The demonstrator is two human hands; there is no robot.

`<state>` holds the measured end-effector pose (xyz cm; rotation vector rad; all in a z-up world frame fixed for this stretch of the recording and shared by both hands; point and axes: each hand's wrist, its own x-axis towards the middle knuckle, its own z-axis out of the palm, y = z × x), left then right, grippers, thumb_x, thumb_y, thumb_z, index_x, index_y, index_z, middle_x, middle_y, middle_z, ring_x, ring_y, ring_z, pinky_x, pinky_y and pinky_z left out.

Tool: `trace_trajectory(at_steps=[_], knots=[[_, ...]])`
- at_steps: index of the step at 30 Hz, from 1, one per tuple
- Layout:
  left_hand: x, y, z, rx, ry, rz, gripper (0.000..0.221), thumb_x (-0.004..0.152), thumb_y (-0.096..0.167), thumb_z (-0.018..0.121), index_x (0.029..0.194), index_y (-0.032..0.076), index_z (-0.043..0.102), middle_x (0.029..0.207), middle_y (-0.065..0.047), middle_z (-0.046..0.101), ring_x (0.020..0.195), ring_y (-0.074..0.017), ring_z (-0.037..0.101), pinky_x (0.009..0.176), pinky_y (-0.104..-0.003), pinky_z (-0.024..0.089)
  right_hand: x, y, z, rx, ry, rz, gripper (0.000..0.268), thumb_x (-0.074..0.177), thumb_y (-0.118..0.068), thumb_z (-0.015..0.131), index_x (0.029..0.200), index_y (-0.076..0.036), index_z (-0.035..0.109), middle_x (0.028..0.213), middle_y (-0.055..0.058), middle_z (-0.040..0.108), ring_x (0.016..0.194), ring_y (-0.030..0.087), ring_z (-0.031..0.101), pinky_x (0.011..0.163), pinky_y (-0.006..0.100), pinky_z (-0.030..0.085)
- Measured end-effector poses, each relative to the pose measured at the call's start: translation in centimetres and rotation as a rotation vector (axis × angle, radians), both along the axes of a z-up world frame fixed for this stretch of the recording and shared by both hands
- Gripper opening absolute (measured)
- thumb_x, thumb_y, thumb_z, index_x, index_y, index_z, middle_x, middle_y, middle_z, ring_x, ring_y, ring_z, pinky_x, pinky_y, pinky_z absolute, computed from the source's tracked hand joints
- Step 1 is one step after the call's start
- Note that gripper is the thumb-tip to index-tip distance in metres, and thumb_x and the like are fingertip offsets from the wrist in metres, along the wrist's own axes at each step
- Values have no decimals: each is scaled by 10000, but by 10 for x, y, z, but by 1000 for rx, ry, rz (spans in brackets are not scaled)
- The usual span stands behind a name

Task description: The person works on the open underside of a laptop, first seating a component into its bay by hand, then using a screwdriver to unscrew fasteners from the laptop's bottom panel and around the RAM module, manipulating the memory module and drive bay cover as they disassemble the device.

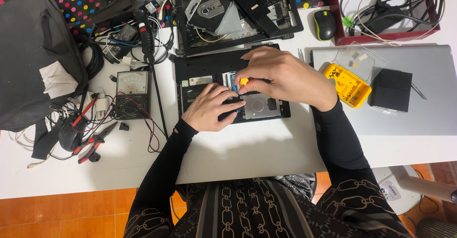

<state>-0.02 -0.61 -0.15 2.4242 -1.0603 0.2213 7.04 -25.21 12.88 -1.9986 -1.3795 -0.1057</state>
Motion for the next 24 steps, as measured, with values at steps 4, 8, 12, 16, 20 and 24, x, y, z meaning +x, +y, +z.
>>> trace_trajectory(at_steps=[4,8,12,16,20,24], knots=[[1,0,0,-5,1,-3,324,930,287,696,1230,179,752,1247,-40,654,1201,-242,557,1087,-453,384,0,0,-1,-2,-15,-11,258,878,-205,817,1071,-41,772,924,103,750,1111,346,686,959,420,541],[0,0,-1,-6,8,-11,326,933,286,696,1235,177,752,1247,-46,654,1198,-242,556,1084,-451,386,2,1,0,16,-34,7,233,889,-201,815,1067,-56,774,906,91,739,1092,326,695,988,416,541],[1,0,1,10,-4,-17,325,931,283,694,1234,178,753,1241,-58,654,1197,-242,560,1080,-457,387,4,1,3,-12,45,-35,267,883,-197,809,1109,-59,780,948,107,738,934,286,682,884,396,538],[1,0,2,2,-7,-23,322,937,278,690,1239,188,754,1242,-67,650,1198,-244,565,1074,-455,394,6,-10,9,95,-35,-13,270,921,-209,797,1148,-67,762,1017,83,746,1018,275,688,957,399,540],[0,2,6,-2,4,-45,322,939,269,689,1241,178,754,1231,-68,660,1179,-252,575,1076,-453,403,1,-43,38,166,-63,-126,260,933,-198,765,1141,-46,731,1032,80,734,1060,278,683,981,414,527],[0,-2,13,-56,-7,-75,300,916,234,713,1203,162,765,1202,-65,674,1166,-264,591,1044,-445,419,-2,-122,-1,454,84,-423,146,1089,-120,711,1138,-1,645,1115,73,699,1015,174,679,934,311,545]])
